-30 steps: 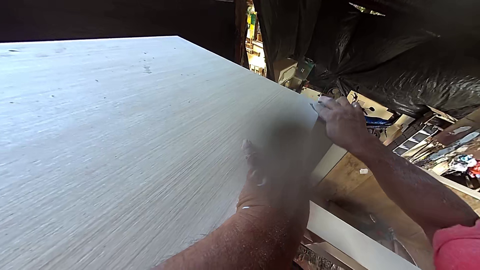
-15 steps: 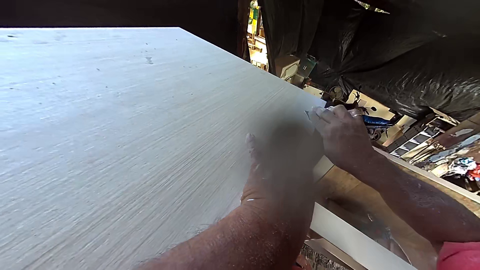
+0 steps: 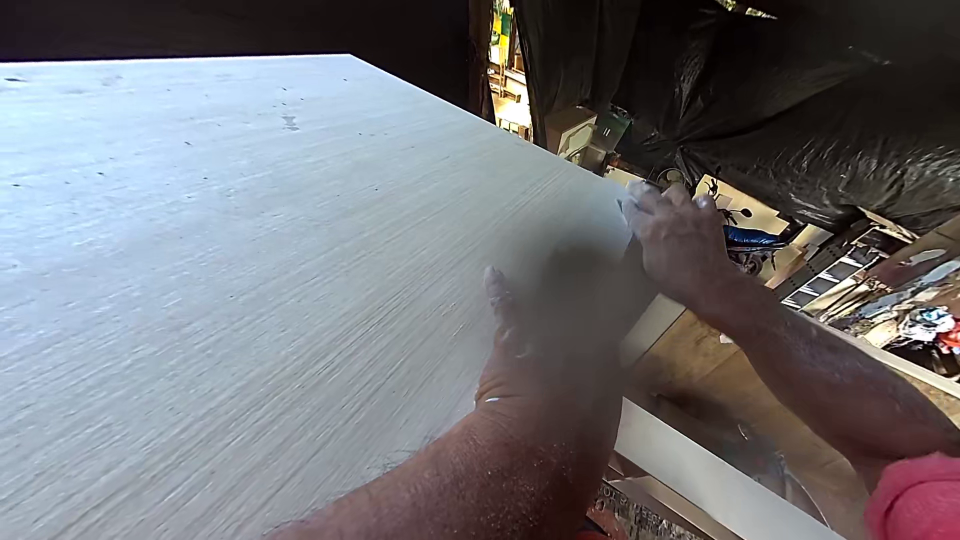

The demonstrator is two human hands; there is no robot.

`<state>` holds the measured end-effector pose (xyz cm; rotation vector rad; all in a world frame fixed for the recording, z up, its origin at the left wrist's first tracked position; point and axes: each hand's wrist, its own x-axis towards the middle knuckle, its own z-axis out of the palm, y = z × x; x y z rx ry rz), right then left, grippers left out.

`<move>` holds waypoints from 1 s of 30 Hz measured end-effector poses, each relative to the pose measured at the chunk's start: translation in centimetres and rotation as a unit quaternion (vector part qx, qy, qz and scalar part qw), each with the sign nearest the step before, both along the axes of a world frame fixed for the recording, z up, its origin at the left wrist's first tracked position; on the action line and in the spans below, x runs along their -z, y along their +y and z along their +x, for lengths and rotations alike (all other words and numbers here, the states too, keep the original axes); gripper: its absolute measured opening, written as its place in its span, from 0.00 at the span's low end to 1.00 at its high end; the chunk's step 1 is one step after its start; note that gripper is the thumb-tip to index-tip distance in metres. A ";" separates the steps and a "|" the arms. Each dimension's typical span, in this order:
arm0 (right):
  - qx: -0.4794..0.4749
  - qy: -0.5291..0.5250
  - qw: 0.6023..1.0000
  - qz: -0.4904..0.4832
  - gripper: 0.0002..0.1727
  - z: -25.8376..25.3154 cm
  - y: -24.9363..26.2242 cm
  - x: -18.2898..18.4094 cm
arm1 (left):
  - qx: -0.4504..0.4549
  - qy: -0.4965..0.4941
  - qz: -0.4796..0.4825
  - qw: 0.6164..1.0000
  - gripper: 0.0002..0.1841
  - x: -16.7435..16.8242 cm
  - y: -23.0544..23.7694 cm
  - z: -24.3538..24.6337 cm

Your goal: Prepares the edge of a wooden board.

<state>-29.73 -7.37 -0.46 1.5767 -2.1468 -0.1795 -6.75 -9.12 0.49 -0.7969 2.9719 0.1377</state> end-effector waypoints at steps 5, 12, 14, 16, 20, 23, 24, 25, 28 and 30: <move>-0.065 -0.002 0.997 -0.036 0.28 0.0 1.3 0.5 | 0.003 -0.015 0.008 1.000 0.45 -0.1 -0.3 -0.2; -0.088 0.006 0.994 -0.066 0.28 0.8 1.9 1.3 | 0.004 -0.010 -0.015 1.000 0.48 0.0 -0.4 -0.4; -0.064 -0.024 0.995 -0.074 0.28 -1.9 0.5 1.5 | 0.009 0.004 0.025 1.000 0.37 -0.4 -0.1 -0.1; -0.025 -0.037 0.996 -0.080 0.27 -2.8 -0.2 1.5 | 0.008 -0.001 0.003 1.000 0.38 -0.4 0.0 -0.2; -0.156 -0.018 0.981 -0.117 0.26 3.1 3.1 2.4 | 0.006 0.029 -0.035 0.999 0.50 0.6 -0.6 -0.5; -0.127 -0.044 0.984 -0.118 0.26 0.2 1.3 2.4 | 0.002 -0.015 0.000 1.000 0.45 -0.3 -0.2 -0.3; -0.094 -0.055 0.987 -0.116 0.28 -0.7 0.4 2.3 | -0.001 -0.036 0.016 0.999 0.44 -0.7 0.2 0.0; -0.084 -0.065 0.988 -0.114 0.28 -0.6 0.3 2.2 | 0.004 -0.041 0.019 0.999 0.43 -0.8 0.8 0.6; -0.206 -0.065 0.966 -0.143 0.25 4.0 3.2 2.8 | 0.041 0.016 -0.023 0.999 0.40 0.2 2.5 3.2; -0.253 -0.067 0.953 -0.155 0.23 3.8 3.4 3.0 | 0.044 0.044 -0.056 0.996 0.35 0.9 3.4 5.1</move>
